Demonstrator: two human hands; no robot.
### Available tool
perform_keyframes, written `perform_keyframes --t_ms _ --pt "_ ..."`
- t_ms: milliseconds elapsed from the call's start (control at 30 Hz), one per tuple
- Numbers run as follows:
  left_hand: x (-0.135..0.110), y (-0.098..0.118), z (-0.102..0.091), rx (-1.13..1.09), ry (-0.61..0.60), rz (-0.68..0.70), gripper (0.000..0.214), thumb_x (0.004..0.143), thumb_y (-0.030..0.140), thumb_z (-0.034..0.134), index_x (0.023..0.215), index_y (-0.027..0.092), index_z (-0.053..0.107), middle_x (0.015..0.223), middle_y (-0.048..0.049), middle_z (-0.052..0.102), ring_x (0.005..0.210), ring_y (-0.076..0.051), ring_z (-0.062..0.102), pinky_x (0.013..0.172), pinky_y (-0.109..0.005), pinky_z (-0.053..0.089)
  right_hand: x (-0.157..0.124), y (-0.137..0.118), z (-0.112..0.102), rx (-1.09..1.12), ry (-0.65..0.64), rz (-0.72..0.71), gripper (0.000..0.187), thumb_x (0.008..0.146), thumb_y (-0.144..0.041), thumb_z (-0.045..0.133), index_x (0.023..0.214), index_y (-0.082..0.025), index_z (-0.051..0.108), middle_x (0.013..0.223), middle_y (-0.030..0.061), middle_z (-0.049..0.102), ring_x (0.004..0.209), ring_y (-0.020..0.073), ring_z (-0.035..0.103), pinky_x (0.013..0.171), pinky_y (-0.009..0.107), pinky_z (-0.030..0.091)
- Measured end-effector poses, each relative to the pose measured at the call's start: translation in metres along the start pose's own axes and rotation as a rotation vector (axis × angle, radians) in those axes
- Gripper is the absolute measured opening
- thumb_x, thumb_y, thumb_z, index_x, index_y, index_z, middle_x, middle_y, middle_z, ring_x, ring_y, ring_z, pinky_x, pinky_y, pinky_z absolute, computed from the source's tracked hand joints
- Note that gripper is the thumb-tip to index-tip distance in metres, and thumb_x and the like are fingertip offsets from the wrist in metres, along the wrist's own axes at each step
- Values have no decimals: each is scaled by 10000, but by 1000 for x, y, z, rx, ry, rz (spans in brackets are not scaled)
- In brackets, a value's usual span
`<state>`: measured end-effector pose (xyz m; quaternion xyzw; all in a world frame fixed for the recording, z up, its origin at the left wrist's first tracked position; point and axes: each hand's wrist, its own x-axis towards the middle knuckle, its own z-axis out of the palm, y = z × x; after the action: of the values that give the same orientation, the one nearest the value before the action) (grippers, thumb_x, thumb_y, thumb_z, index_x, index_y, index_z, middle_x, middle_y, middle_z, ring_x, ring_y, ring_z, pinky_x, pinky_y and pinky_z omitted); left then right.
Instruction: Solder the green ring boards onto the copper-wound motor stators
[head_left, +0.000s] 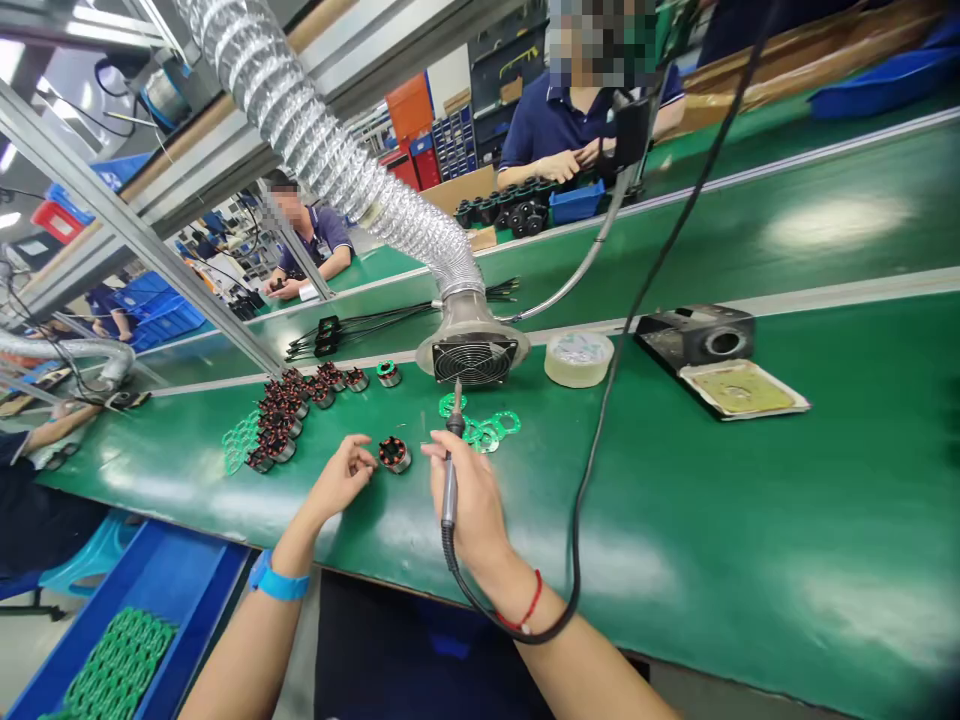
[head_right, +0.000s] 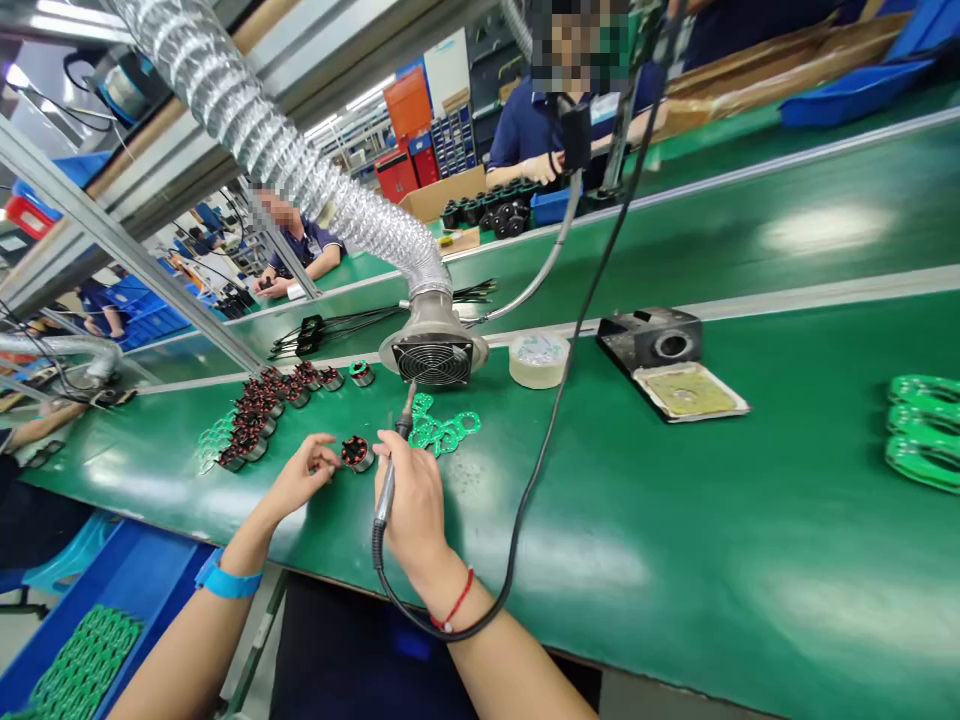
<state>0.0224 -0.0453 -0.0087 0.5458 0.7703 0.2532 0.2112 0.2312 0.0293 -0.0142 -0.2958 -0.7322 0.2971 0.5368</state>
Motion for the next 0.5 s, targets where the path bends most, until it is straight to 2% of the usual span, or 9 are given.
perform_keyframes --t_ms 67,133,233,333,433,500 --pt "6 -9 -9 -7 -83 -10 279 802 210 474 1052 128 568 707 -13 621 614 -124 564 609 -255 484 -3 2 6 -35 -66 24 265 876 -119 444 1127 -195 481 907 63 717 823 215 680 760 387 520" --pt "16 -17 -17 0 -119 -9 250 813 264 489 981 132 619 697 -21 620 624 -138 562 627 -276 487 -8 4 12 -81 -162 50 314 844 -109 478 1147 -188 456 902 67 704 796 221 678 726 381 531" --pt "39 -22 -24 30 -94 47 358 782 262 536 1114 146 606 1008 -87 641 909 -203 576 861 -372 467 -16 6 22 -169 -294 70 385 806 -102 533 1168 -186 436 902 64 698 768 231 672 691 384 536" --pt "63 -18 -25 81 -192 199 538 719 239 625 1252 207 558 1310 -96 530 1220 -275 422 1076 -467 287 -22 8 31 -219 -350 27 393 804 -104 549 1172 -176 429 911 74 696 775 234 668 688 386 530" --pt "75 -10 -20 145 -400 393 573 756 324 653 1311 277 517 1430 -82 441 1294 -308 348 1100 -529 215 -24 12 38 -240 -344 -14 380 831 -108 524 1191 -171 419 921 83 696 795 227 669 699 377 522" --pt "75 -6 -13 105 -472 474 540 776 374 658 1292 284 525 1440 -82 439 1308 -308 339 1097 -535 223 -23 15 40 -249 -323 -27 354 860 -108 492 1198 -182 420 900 68 697 770 211 669 679 356 517"
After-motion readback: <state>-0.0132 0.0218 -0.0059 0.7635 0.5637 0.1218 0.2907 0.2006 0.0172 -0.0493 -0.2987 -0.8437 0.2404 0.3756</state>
